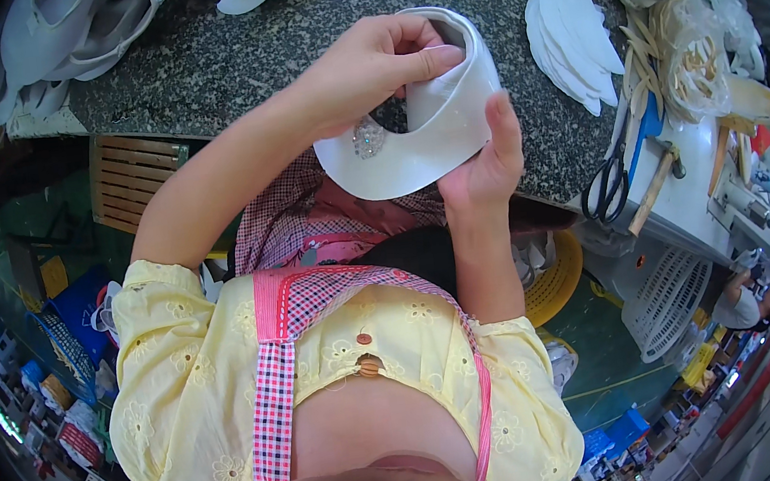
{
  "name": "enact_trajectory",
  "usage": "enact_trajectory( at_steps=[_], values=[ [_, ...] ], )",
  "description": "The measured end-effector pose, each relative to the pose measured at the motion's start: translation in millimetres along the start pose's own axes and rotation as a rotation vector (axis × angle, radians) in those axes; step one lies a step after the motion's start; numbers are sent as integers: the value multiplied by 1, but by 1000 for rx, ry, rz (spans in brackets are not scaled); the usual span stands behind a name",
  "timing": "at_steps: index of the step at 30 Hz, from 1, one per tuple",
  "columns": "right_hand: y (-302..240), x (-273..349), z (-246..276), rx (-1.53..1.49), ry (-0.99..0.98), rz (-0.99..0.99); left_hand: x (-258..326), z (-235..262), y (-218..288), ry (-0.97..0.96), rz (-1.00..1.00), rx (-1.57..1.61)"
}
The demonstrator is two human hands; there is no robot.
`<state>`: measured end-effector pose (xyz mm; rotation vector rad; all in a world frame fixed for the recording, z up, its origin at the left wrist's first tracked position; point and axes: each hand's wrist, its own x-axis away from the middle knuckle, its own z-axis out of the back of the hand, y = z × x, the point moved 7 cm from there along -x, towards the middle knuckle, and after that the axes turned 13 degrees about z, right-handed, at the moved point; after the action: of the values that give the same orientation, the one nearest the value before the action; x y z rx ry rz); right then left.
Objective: The person picks up white shoe components and decorative bows, then attaches the bows to the uppers. They manipulate the white fabric parts by hand and use a small stick to adjust the fit.
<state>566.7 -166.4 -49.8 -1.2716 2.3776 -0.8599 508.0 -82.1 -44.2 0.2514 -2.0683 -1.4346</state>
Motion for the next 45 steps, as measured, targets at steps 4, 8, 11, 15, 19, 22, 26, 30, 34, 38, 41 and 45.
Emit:
enact_trajectory(
  at_steps=[4,8,11,15,19,22,26,30,34,38,41,45],
  values=[
    [8,-2,10,91,100,-4,-3,11,-5,216,-32,0],
    [9,-1,13,29,85,43,1,9,8,301,-120,-207],
    [6,0,12,27,85,67,33,7,44,647,-630,-543],
    [9,0,9,-34,20,141,63,-3,37,596,-811,-601],
    [3,5,5,8,5,227,68,-3,27,641,-723,-419],
    [-12,8,8,249,-85,346,61,-3,24,512,-551,-425],
    [-31,8,21,606,-122,414,60,1,26,390,-373,-263],
    [-85,20,4,1047,-358,992,51,4,34,271,-206,-290],
    [-95,13,-64,1307,-684,1310,50,-13,41,139,-293,-660],
    [-65,-11,-70,1556,-1249,927,53,-24,48,106,-549,-938],
    [-62,-11,-66,1525,-1242,899,54,-24,48,127,-571,-1053],
    [-62,-9,-60,1496,-1167,888,54,-19,43,116,-620,-1042]
  ],
)
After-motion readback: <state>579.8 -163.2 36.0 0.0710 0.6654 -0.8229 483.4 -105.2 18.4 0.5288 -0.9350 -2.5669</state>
